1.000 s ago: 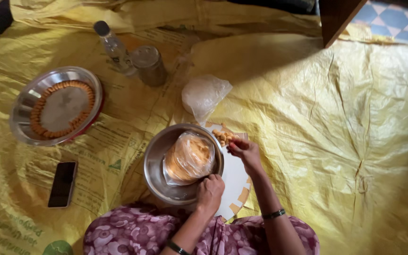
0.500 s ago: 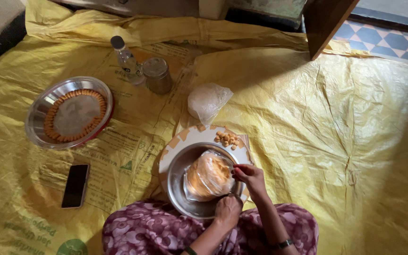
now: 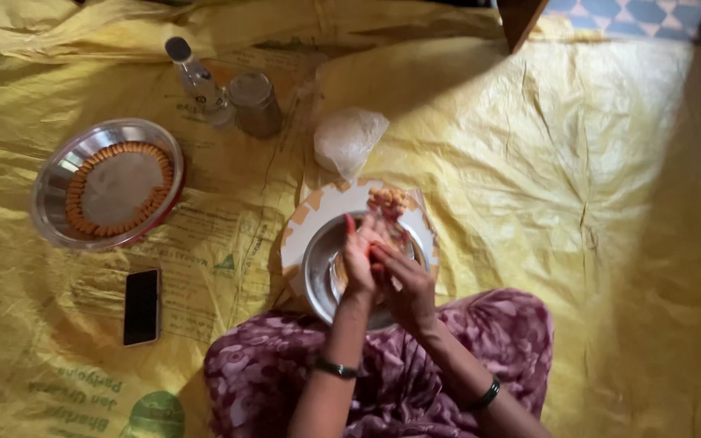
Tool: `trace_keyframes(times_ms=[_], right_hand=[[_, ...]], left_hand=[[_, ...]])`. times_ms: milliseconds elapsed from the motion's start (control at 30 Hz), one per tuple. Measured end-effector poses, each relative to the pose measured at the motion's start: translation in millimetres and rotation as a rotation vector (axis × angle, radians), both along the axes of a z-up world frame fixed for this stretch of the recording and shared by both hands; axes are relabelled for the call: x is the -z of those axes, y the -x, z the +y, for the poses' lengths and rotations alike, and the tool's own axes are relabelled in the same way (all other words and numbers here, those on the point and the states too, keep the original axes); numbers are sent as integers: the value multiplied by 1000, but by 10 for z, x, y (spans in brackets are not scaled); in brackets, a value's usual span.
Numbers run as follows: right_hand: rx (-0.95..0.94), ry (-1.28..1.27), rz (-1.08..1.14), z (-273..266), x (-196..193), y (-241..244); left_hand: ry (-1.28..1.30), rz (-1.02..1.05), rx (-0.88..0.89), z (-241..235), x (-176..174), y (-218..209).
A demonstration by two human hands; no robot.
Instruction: The person sits on a yellow tarp and repeatedly scoops a dough-like mixture from a plastic bag, rolls it into small balls between their palms, and places them on a plate. Later, they use a wooden grater to process the same mixture.
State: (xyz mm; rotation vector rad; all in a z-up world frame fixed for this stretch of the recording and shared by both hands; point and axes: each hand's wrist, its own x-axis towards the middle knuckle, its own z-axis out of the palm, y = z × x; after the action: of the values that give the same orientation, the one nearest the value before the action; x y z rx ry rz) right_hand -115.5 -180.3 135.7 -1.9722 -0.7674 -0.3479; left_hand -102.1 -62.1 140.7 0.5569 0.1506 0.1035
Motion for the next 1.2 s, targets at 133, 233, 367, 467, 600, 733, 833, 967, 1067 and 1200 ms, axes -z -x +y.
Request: trace_keyframes(times_ms=[133, 233, 367, 467, 600, 733, 833, 967, 1067, 1200], right_hand=[[-41, 201, -265, 161, -122, 45], [-70, 152, -235, 225, -68, 35], [-128, 193, -307, 300, 46, -49], [-71, 235, -256, 310, 70, -125], [-143, 140, -232, 317, 43, -158], [-194, 242, -296, 358, 31, -175], [-132, 248, -248, 334, 32, -283], [-208, 156, -246, 374, 117, -265], [-179, 247, -261, 402, 196, -340], [-131, 97, -212, 398, 279, -364]], left_hand=[[80, -136, 13, 180, -286, 55], [121, -113, 47, 204, -312, 59], [135, -233, 65, 388, -262, -29], [190, -223, 70, 385, -224, -71], [112, -167, 109, 348, -187, -159], [140, -211, 69, 468, -136, -177], [161, -145, 49, 398, -125, -230], [145, -204, 120, 467, -117, -296], [88, -180, 38, 502, -113, -295], [165, -121, 69, 407, -104, -315]])
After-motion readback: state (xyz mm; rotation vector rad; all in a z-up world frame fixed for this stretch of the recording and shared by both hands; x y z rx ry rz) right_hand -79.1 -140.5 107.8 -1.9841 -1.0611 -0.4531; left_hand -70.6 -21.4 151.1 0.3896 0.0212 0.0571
